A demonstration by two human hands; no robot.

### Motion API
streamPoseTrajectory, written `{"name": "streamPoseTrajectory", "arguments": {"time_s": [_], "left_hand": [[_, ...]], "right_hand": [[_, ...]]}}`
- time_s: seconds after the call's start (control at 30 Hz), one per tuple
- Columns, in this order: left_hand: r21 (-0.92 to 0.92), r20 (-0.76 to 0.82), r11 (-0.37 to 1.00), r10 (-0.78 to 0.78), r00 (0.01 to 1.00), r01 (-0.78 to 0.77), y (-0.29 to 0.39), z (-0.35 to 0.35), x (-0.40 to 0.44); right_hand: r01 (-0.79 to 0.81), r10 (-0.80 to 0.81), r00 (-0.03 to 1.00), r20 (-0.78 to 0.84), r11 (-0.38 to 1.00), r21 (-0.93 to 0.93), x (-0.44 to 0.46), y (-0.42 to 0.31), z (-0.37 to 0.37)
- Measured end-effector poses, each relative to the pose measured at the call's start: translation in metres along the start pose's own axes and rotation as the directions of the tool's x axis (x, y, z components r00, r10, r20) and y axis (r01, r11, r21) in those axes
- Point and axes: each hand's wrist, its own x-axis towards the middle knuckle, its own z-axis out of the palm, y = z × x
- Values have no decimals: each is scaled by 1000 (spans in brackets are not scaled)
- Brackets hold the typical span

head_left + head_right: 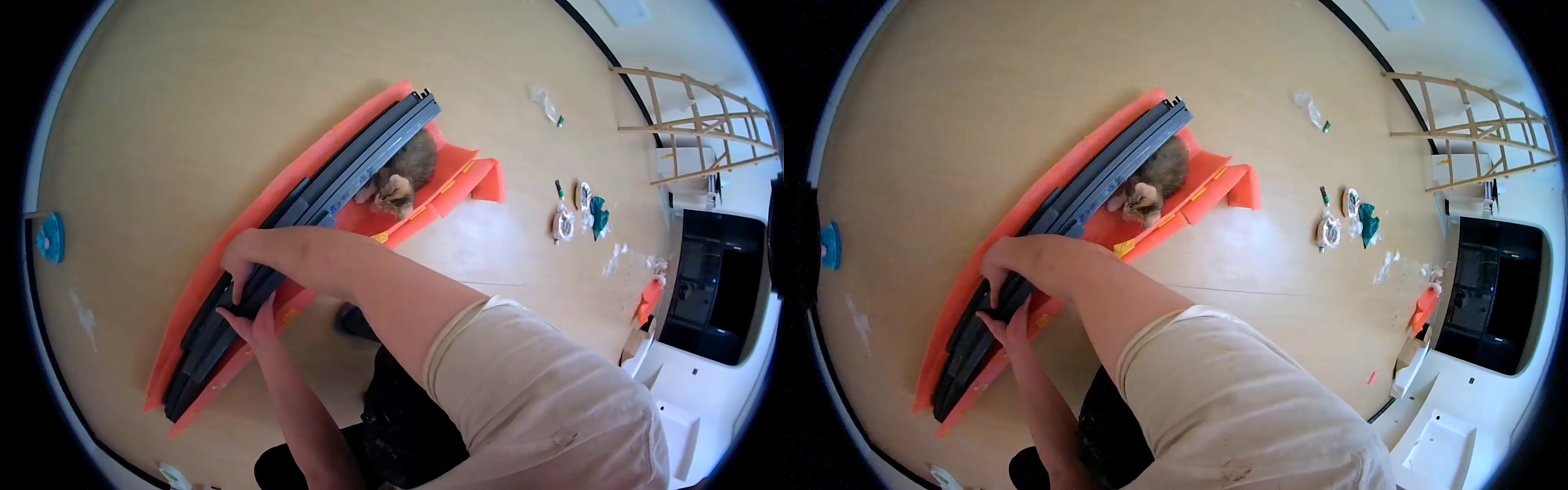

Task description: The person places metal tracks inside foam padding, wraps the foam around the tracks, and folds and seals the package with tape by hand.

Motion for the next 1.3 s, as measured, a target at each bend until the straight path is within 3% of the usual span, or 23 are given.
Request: {"name": "streamPoseTrajectory", "arguments": {"time_s": [0.17, 0.27, 0.4, 0.47, 0.6, 0.67, 0.77, 0.87, 0.97, 1.03, 1.07, 1.13, 1.17, 1.2, 1.23, 1.27, 1.3], "left_hand": [[19, -18, 1000, 25, 1000, -25, -1, 1, 4], [-22, -49, 1000, -1, 999, 0, -1, 2, 6], [56, -48, 997, 54, 997, -51, -1, -1, 9], [84, -61, 994, 74, 995, -69, -1, 0, 7], [99, -37, 994, 60, 998, -56, -4, 4, 1], [110, -53, 992, 73, 996, -67, -3, 7, 1], [103, -12, 993, 64, 998, -63, 1, 1, 4], [123, -75, 992, 34, 997, -24, 3, 5, -3], [196, -133, 980, 43, 990, -16, 7, 9, -22], [389, -245, 921, 66, 967, 36, 0, 25, -59], [391, -246, 920, 71, 967, 32, -8, 29, -73], [638, -161, 717, 480, 862, -281, -22, 30, -93], [641, -161, 716, 478, 863, -277, -21, 30, -85], [769, 138, 380, 687, 713, -514, -20, 31, -69], [747, 455, -22, 746, 486, -664, -15, 35, -54], [746, 455, -20, 746, 487, -666, -5, 41, -42], [613, 781, -509, 504, 368, -604, 8, 48, -28]], "right_hand": [[20, -36, 982, -187, 996, -88, -3, 0, 8], [17, -40, 980, -194, 993, -119, -2, 0, 10], [-34, -1, 977, -211, 986, -162, -3, -4, 14], [-55, -14, 968, -250, 962, -268, -6, -7, 14], [-65, -16, 946, -325, 969, -237, 1, 4, 28], [-53, -52, 887, -459, 976, -213, -3, 9, 31], [-51, -22, 936, -352, 979, -196, -11, 11, 24], [-36, -33, 934, -357, 982, -186, -4, 18, 29], [-80, 2, 928, -374, 978, -193, -16, 12, 27], [-64, -15, 928, -372, 978, -199, -18, 14, 28], [-51, -31, 929, -370, 977, -209, -18, 13, 28], [-57, -33, 922, -385, 974, -220, -20, 11, 31], [-70, -30, 917, -398, 970, -235, -22, 11, 32], [-74, -25, 917, -399, 970, -233, -23, 12, 34], [-54, -53, 907, -419, 969, -240, -23, 12, 34], [-33, -84, 895, -438, 967, -251, -23, 13, 34], [-35, -82, 895, -438, 967, -254, -28, 12, 31]]}}
